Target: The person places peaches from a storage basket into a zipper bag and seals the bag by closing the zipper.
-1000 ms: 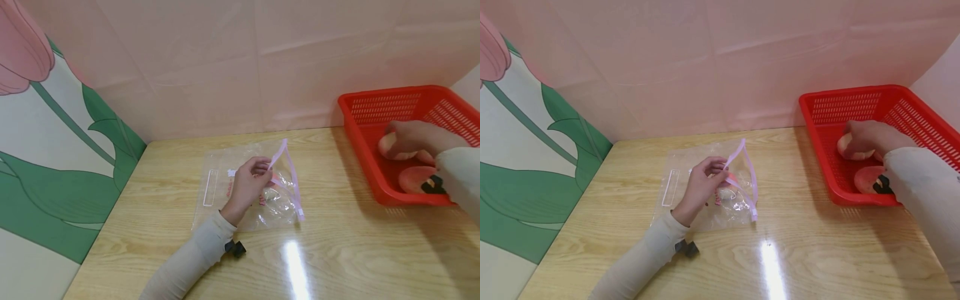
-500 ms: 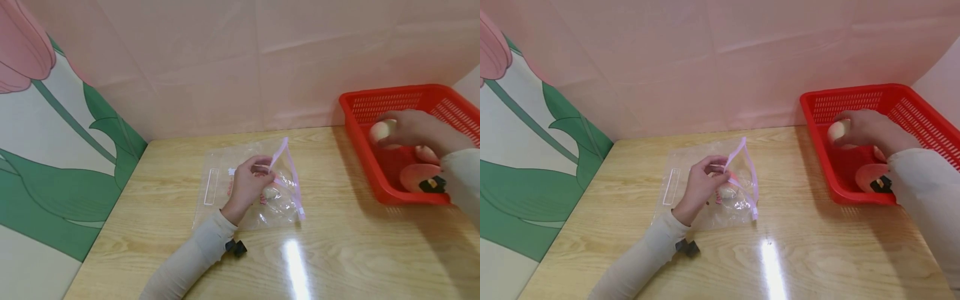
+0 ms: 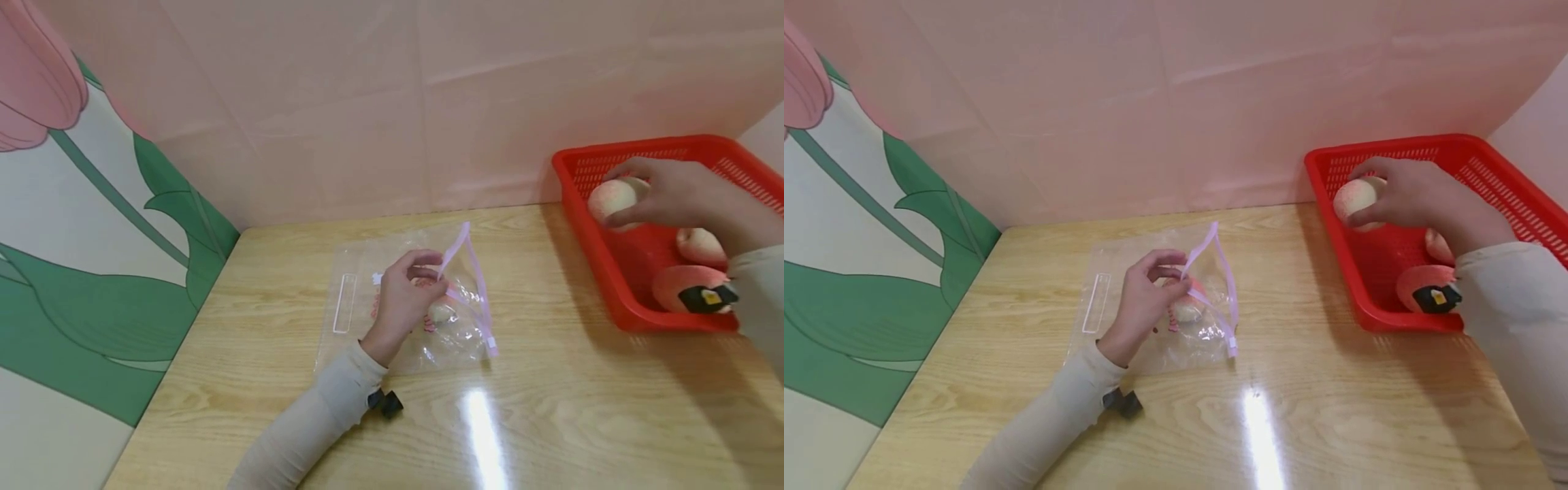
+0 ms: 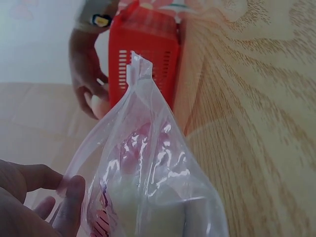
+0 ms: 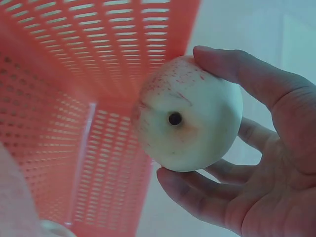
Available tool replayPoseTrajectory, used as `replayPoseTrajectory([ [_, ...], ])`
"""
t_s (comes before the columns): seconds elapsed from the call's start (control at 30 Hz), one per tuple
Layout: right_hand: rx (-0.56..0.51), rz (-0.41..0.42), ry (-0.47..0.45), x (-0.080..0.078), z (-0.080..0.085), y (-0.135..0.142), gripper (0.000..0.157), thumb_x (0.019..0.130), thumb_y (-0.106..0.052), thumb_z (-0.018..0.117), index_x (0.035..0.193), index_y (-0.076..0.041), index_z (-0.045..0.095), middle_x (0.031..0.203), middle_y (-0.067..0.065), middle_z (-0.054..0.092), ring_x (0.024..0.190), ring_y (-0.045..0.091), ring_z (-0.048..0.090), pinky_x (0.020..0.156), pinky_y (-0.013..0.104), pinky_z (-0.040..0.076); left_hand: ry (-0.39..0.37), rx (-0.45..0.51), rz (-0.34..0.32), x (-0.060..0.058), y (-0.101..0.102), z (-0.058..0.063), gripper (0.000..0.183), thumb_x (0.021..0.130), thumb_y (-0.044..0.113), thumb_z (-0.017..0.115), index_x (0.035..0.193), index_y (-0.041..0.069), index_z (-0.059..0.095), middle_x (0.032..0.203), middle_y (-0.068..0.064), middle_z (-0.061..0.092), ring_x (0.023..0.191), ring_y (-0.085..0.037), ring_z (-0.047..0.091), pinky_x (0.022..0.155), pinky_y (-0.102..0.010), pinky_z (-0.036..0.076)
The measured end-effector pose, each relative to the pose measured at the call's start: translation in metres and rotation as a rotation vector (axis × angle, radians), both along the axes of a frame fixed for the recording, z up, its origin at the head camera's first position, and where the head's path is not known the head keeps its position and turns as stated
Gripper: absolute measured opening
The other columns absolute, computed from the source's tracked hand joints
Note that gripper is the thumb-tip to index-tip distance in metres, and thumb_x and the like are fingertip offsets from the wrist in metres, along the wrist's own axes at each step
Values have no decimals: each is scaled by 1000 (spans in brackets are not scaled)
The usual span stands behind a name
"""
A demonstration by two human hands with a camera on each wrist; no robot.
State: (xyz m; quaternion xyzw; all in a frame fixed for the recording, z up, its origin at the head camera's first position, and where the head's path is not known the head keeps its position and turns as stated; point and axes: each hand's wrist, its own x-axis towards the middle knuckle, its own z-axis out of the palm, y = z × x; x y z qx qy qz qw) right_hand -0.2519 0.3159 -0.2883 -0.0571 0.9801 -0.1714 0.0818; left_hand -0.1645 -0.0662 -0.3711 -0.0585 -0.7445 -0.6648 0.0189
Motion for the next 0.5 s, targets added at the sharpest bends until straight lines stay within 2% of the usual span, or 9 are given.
replayPoseTrajectory([
  [0.17, -36, -20, 17, 7, 9, -8, 97, 73, -64, 78, 147, -15, 40, 142, 26, 45, 116, 45, 39, 86, 69, 40, 17, -21, -3, -2, 0, -1, 42, 81, -8, 74, 119, 9, 68, 115, -10, 71, 97, -23, 69, 70, -22, 60],
  [0.33, -56, -24, 31, 9, 7, -9, 97, 73, -63, 78, 146, -12, 38, 141, 25, 44, 116, 45, 39, 86, 67, 40, 25, -29, -7, -3, 0, -1, 51, 80, -9, 73, 127, 9, 65, 117, -10, 70, 97, -21, 70, 73, -23, 60],
  [0.5, -96, -24, 49, 12, 6, -12, 101, 74, -58, 80, 147, -8, 32, 142, 28, 40, 115, 46, 39, 83, 65, 42, 17, -22, -9, -1, 1, -2, 51, 80, -10, 73, 127, 9, 65, 117, -11, 70, 94, -17, 69, 73, -23, 60],
])
